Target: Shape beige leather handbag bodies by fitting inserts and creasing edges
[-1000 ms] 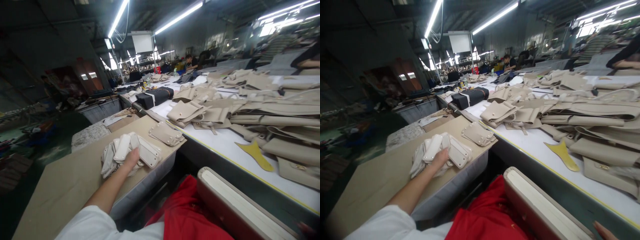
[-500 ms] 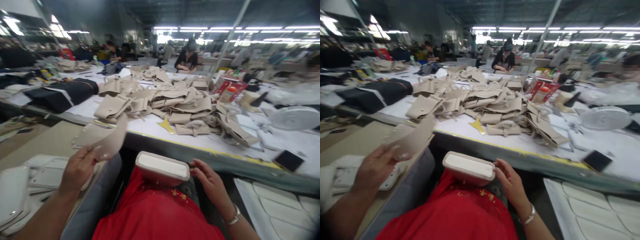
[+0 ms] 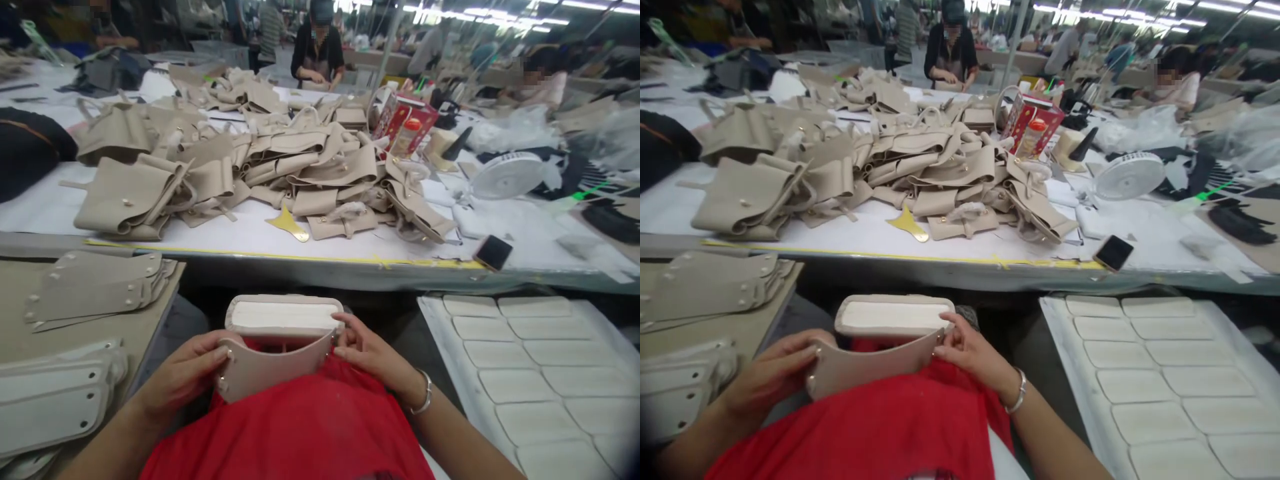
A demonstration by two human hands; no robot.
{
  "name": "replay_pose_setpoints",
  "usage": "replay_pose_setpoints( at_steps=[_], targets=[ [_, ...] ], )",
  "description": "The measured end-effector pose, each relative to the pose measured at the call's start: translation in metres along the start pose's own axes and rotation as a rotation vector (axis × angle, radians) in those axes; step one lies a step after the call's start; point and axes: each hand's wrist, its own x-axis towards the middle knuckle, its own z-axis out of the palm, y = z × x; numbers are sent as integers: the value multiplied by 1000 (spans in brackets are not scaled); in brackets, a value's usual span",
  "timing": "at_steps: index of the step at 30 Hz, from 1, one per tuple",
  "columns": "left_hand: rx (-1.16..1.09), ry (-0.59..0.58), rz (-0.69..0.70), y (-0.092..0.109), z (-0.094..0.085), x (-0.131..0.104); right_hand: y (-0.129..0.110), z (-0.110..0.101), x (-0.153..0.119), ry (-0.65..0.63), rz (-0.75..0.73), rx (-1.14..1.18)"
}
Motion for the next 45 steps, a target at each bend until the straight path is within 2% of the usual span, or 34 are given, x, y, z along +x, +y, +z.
replay_pose_setpoints(
  at_steps=[3,6,11,14,18,21,24,28,30,36,41,43,45],
  targets=[
    [119,-51,-39,15,6,-1,-14,-2,5,-198,5,-191],
    [124,13,1,24,5,8,-20,-10,9,-297,70,-249],
    [72,97,-1,21,-3,28,-19,-28,13,-252,78,-255],
    [20,166,-2,15,-7,36,-21,-36,18,-243,59,-350],
    [-55,237,41,10,-15,48,-23,-45,27,-158,92,-475],
    [-25,250,59,7,-24,60,-21,-52,34,-97,78,-385],
    [150,272,62,2,-31,70,-16,-56,42,-30,149,-279],
    [572,363,114,-4,-38,78,-7,-55,50,81,218,-257],
    [705,401,131,-6,-39,80,-4,-54,52,123,231,-255],
    [759,429,123,-6,-33,84,-6,-54,53,176,237,-299],
    [876,435,82,-6,-39,88,-5,-56,54,160,232,-370],
    [996,431,98,-4,-41,89,-4,-58,55,149,224,-402],
    [1213,454,208,0,-37,90,-2,-59,56,138,214,-430]
  ],
)
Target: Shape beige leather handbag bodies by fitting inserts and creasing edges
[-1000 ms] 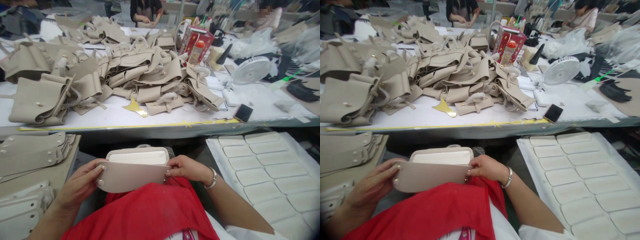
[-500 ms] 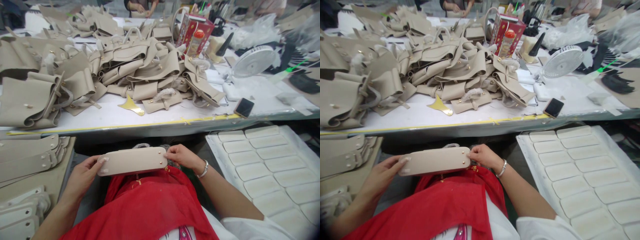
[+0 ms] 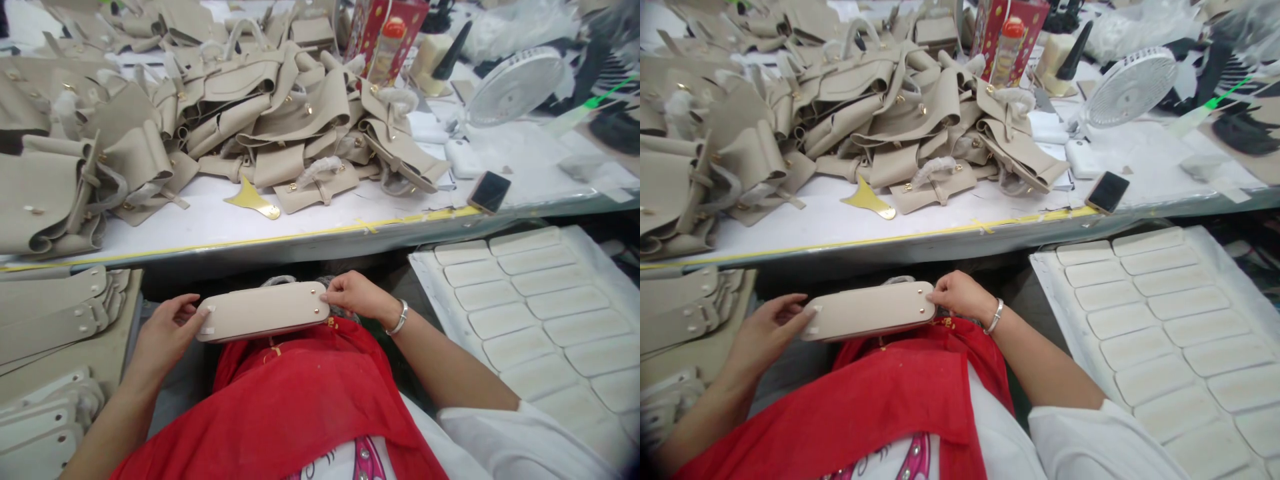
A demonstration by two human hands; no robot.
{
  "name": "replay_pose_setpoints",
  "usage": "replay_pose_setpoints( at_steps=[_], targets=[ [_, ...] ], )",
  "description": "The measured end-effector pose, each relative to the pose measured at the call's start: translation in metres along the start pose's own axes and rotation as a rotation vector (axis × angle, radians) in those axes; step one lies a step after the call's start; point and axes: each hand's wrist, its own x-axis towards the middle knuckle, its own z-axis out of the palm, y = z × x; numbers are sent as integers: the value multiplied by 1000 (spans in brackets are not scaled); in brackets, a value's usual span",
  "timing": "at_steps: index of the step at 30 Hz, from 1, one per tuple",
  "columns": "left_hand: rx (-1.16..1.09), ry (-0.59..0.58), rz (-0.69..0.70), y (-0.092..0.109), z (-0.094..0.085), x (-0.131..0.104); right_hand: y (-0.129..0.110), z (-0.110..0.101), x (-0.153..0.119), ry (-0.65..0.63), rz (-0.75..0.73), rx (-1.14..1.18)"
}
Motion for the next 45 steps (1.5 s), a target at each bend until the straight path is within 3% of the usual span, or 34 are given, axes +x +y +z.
replay_pose_setpoints(
  at_steps=[2,4,8,11,13,21,29,36,45],
  targets=[
    [168,114,201,15,2,0,1,0,1,-5,-10,-20],
    [225,144,421,41,11,-1,2,0,1,1,-20,-39],
    [237,-77,735,106,46,-4,2,2,-1,23,-41,-78],
    [267,-242,819,141,71,-3,2,3,-2,39,-40,-84],
    [282,-310,820,152,80,-1,2,3,-3,52,-37,-85],
    [211,-365,781,156,83,5,-7,-3,-3,52,-39,-175],
    [188,-345,794,154,87,5,-12,-4,-1,41,-45,-283],
    [186,-329,814,149,88,5,-10,-3,1,107,-146,-456],
    [137,-296,837,146,92,2,-19,1,-3,114,-111,-522]
  ],
)
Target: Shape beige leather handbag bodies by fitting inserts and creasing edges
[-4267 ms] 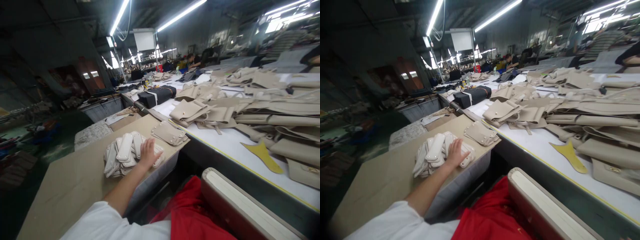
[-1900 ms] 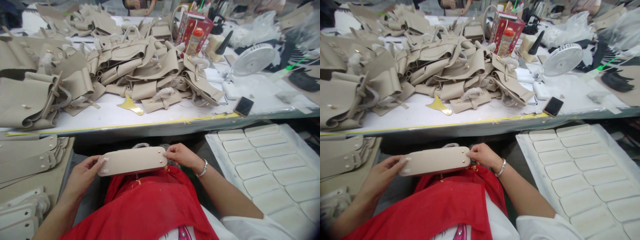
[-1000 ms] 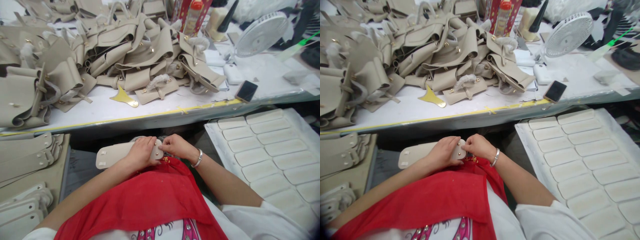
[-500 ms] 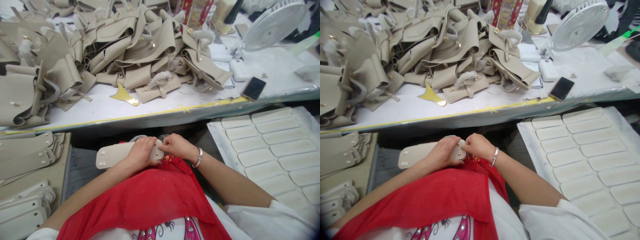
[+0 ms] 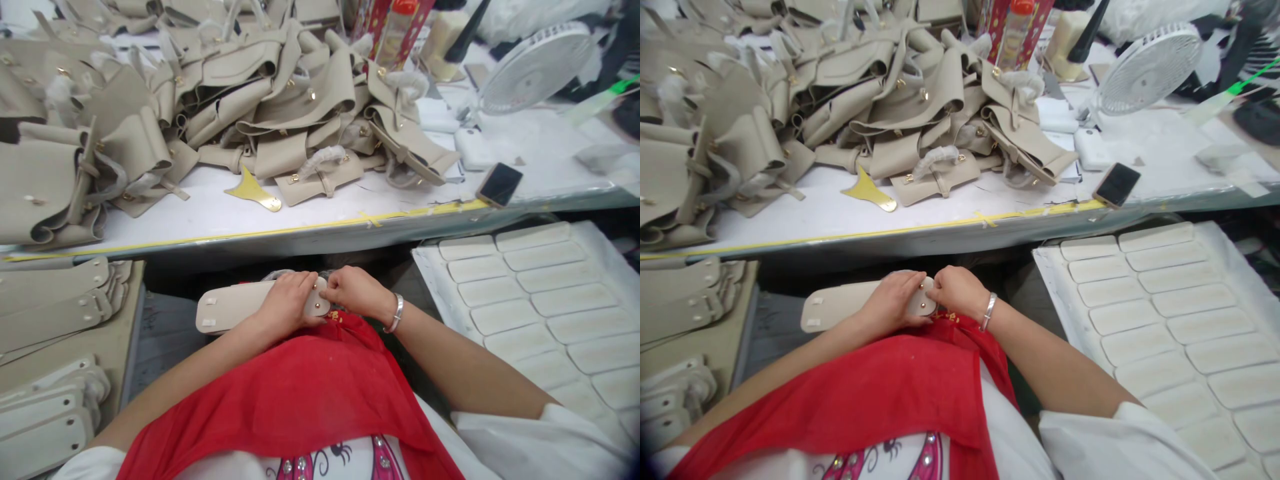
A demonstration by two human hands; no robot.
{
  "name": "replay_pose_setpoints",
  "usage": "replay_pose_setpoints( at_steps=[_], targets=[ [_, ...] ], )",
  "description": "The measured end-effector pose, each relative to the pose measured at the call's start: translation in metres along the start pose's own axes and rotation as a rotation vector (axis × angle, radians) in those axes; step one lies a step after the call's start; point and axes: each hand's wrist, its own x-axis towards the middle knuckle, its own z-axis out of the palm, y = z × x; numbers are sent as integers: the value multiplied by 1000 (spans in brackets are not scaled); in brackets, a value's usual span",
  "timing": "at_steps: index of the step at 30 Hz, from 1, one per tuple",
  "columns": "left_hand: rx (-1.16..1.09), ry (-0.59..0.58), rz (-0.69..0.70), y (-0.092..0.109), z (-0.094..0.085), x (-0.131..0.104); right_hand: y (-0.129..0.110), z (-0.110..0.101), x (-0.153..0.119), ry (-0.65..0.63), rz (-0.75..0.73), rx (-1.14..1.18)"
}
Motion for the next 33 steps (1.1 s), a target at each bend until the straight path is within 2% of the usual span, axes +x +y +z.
replay_pose_setpoints(
  at_steps=[7,13,15,17,19,21,22,23,25,27,30,33],
  targets=[
    [33,12,16,0,-4,-3,-8,-1,-3,-7,43,-22],
    [12,8,8,1,2,0,-10,1,-3,-36,121,49],
    [-23,17,23,0,-1,-5,-7,4,-3,-44,123,64],
    [-76,90,32,-7,-12,-20,-4,8,-3,-41,125,59],
    [-104,270,-90,-23,-28,-47,2,13,-1,-34,135,43],
    [-104,496,-369,-45,-44,-82,8,17,3,-28,141,31],
    [-117,575,-530,-57,-50,-101,11,18,5,-25,144,26],
    [-160,598,-663,-68,-54,-118,13,20,7,-20,150,26],
    [-319,516,-799,-87,-55,-145,16,22,11,-22,167,56],
    [-487,417,-809,-99,-50,-158,18,23,13,-34,189,119],
    [-612,405,-790,-103,-44,-158,20,24,16,-53,199,194],
    [-724,391,-818,-103,-45,-154,21,19,17,-83,190,222]
  ],
)
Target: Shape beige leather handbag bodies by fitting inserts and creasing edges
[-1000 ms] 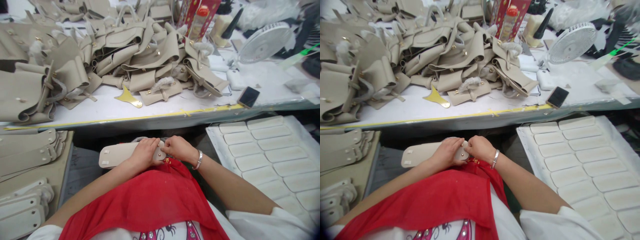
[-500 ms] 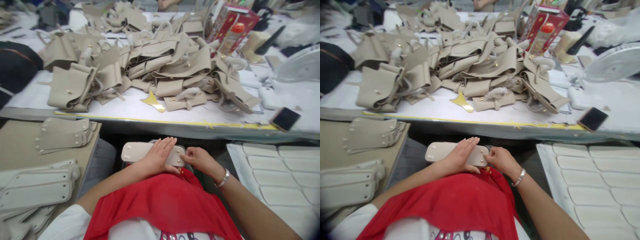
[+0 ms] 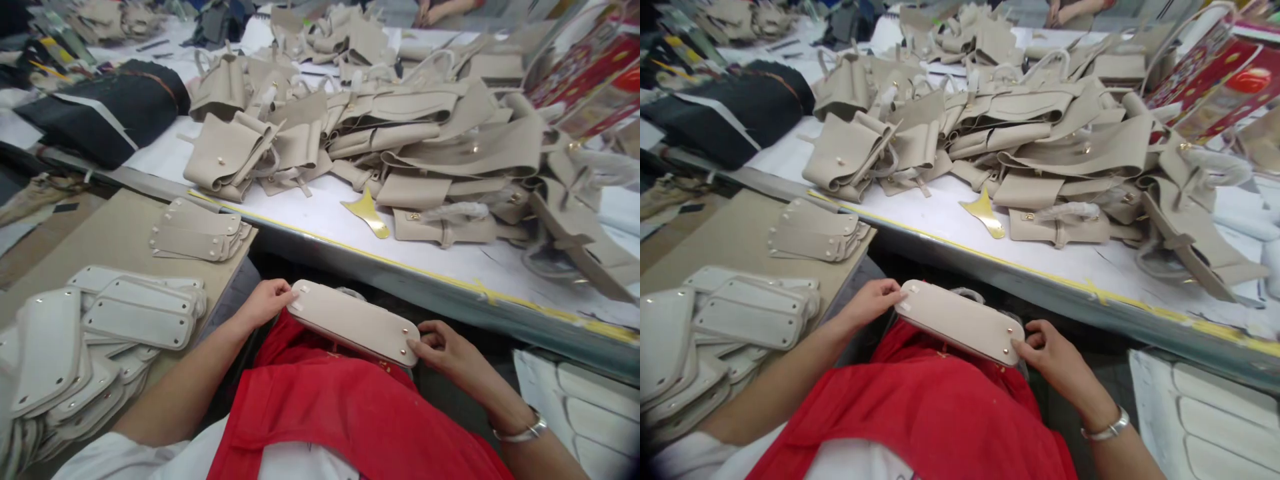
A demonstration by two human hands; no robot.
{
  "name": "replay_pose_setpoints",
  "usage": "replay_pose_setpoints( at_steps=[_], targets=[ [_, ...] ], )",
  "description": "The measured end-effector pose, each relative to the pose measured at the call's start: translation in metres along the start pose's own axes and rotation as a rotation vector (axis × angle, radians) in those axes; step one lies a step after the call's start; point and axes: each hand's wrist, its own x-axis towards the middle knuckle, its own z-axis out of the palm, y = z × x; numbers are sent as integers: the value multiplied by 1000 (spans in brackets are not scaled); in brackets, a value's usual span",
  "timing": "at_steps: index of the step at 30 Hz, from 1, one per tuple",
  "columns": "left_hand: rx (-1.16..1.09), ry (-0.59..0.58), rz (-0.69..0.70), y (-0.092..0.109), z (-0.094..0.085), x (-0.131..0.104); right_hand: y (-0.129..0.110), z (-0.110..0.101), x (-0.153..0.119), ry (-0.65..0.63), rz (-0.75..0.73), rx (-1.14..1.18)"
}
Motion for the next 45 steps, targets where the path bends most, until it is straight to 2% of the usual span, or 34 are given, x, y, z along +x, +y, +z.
replay_pose_setpoints(
  at_steps=[4,7,9,11,13,15,17,19,29,45],
  targets=[
    [-102,-97,-89,0,-6,2,-17,-12,-1,-3,-64,-83],
    [-93,-99,-57,-2,-10,3,-58,-5,-1,102,-281,-258],
    [-59,-91,-26,-3,-10,5,-95,15,3,157,-504,-367],
    [-15,-72,14,-4,-11,7,-130,45,12,126,-702,-443],
    [23,-50,49,-5,-11,9,-154,75,23,81,-766,-510],
    [48,-30,66,-7,-12,11,-165,99,33,74,-754,-558],
    [64,-25,76,-9,-12,12,-166,111,39,95,-740,-578],
    [69,-34,88,-11,-13,13,-164,114,42,121,-744,-583],
    [219,-91,144,-10,-24,20,-166,118,39,164,-738,-598],
    [324,-84,188,-11,-23,19,-164,122,40,156,-742,-570]
  ],
)
